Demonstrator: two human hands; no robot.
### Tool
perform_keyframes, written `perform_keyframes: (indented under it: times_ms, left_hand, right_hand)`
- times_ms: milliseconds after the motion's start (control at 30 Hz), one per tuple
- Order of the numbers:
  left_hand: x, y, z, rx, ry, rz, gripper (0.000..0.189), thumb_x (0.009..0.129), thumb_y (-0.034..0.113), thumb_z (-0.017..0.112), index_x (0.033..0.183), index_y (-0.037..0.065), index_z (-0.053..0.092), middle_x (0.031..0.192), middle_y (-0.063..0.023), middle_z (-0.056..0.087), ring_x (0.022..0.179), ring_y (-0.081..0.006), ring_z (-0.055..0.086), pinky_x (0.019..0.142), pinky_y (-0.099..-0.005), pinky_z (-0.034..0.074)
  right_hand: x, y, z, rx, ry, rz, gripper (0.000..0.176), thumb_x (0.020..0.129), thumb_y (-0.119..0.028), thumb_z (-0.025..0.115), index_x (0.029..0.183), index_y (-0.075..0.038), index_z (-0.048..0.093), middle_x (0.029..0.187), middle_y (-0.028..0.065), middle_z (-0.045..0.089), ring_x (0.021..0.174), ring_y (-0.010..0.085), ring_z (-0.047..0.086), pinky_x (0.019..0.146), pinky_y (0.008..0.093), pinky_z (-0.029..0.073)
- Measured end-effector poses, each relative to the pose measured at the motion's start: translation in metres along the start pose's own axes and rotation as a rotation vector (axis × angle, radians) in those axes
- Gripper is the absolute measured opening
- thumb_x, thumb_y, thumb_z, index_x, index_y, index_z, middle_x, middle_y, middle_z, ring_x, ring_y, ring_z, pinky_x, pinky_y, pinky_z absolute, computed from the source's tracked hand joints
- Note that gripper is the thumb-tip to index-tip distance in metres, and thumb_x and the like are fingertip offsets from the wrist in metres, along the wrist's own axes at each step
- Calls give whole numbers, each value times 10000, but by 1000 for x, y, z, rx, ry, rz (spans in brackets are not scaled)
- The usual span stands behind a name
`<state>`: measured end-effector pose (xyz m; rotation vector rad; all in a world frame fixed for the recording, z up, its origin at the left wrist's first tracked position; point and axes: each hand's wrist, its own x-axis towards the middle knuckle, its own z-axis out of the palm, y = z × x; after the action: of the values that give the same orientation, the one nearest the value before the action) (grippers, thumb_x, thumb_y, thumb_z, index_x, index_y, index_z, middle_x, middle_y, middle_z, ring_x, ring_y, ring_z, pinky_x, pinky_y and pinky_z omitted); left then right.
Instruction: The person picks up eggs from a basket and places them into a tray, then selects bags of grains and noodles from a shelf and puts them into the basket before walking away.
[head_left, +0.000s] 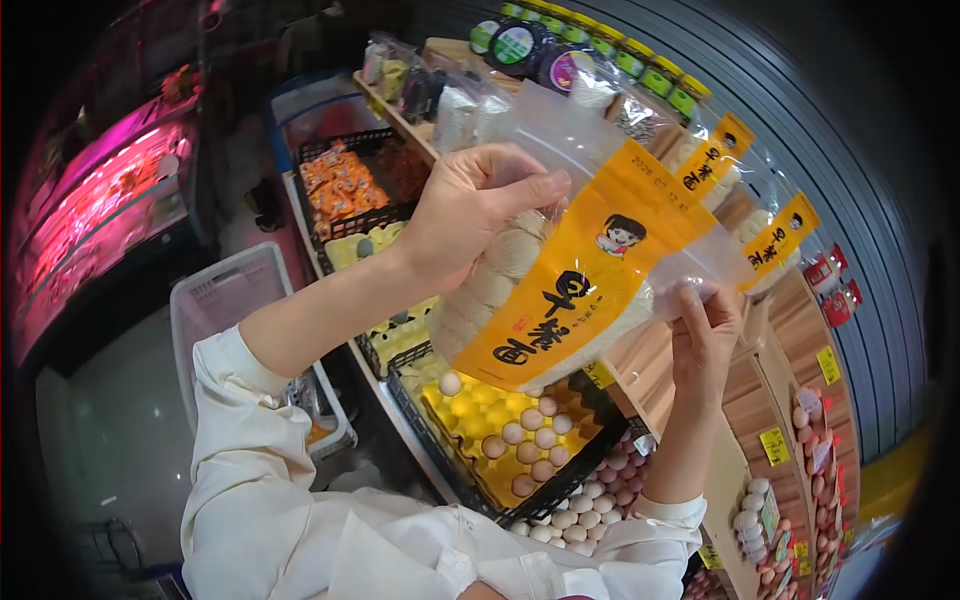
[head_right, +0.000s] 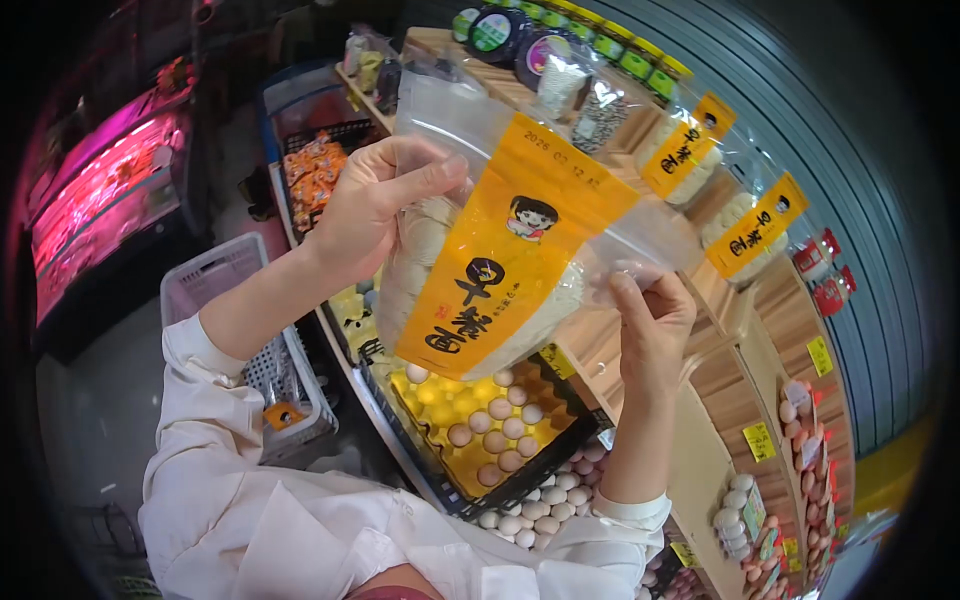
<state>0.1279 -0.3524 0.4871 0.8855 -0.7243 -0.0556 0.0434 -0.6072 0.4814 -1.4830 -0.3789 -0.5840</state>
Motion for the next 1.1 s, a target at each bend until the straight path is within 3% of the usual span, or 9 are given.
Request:
perform_keyframes:
  times_ms: [67,200,333,500,600,700,800,900,1100]
  left_hand:
    - [-33,21,-16,140,39,35,42,817,83,660,811,45,642,782,-50,660,726,-91,610,678,-229,486]
    - [-99,64,-53,349,145,47,55,794,71,686,800,40,641,777,-17,652,714,-53,590,659,-204,476]
    - [-160,88,-109,453,303,29,57,790,66,691,803,29,649,790,-13,654,723,-46,586,660,-203,473]
    - [-249,102,-184,529,404,-33,54,777,-12,669,823,12,655,867,-36,651,793,-74,587,713,-235,482]
    - [-304,103,-226,493,576,-64,88,786,80,686,776,-1,653,753,-10,638,732,-50,571,667,-220,473]
    - [-360,111,-259,632,646,-147,96,785,85,685,793,-5,654,783,-16,639,753,-56,571,691,-220,469]
    - [-409,106,-282,667,738,-189,115,785,101,685,817,-5,656,820,-21,639,777,-61,569,718,-224,463]
    - [-447,98,-296,686,813,-276,162,789,148,687,843,-2,660,843,-28,641,791,-75,573,749,-239,457]
    - [-495,67,-306,634,900,-365,203,789,181,691,871,-3,673,829,-46,663,786,-82,584,749,-252,465]
  right_hand:
    - [-16,17,14,-35,-129,69,185,797,12,633,980,17,607,859,73,641,764,155,620,709,287,504]
    - [-40,20,85,-43,-180,256,265,735,62,643,995,31,599,945,97,625,795,183,616,773,316,499]
    - [-41,46,134,-80,-634,303,303,737,74,621,1037,41,582,1004,116,612,807,188,611,787,303,492]
    - [-63,85,246,-242,-817,474,134,825,-30,624,947,25,639,818,38,632,728,83,575,684,220,456]
    - [-94,128,302,-298,-920,286,133,829,-46,624,947,5,660,765,47,614,686,101,555,627,214,431]
    - [-131,145,349,-366,-993,295,135,829,-57,622,946,-5,664,726,67,596,658,118,545,608,232,427]
    - [-168,167,379,-416,-1053,213,146,827,-89,616,948,-25,667,730,112,599,643,205,592,592,277,450]
    - [-195,183,397,-509,-1112,163,145,816,-107,614,933,-42,670,767,127,611,692,291,608,608,340,474]
    - [-228,198,403,-620,-1202,149,151,817,-174,620,936,-97,674,780,90,621,688,296,608,601,370,478]
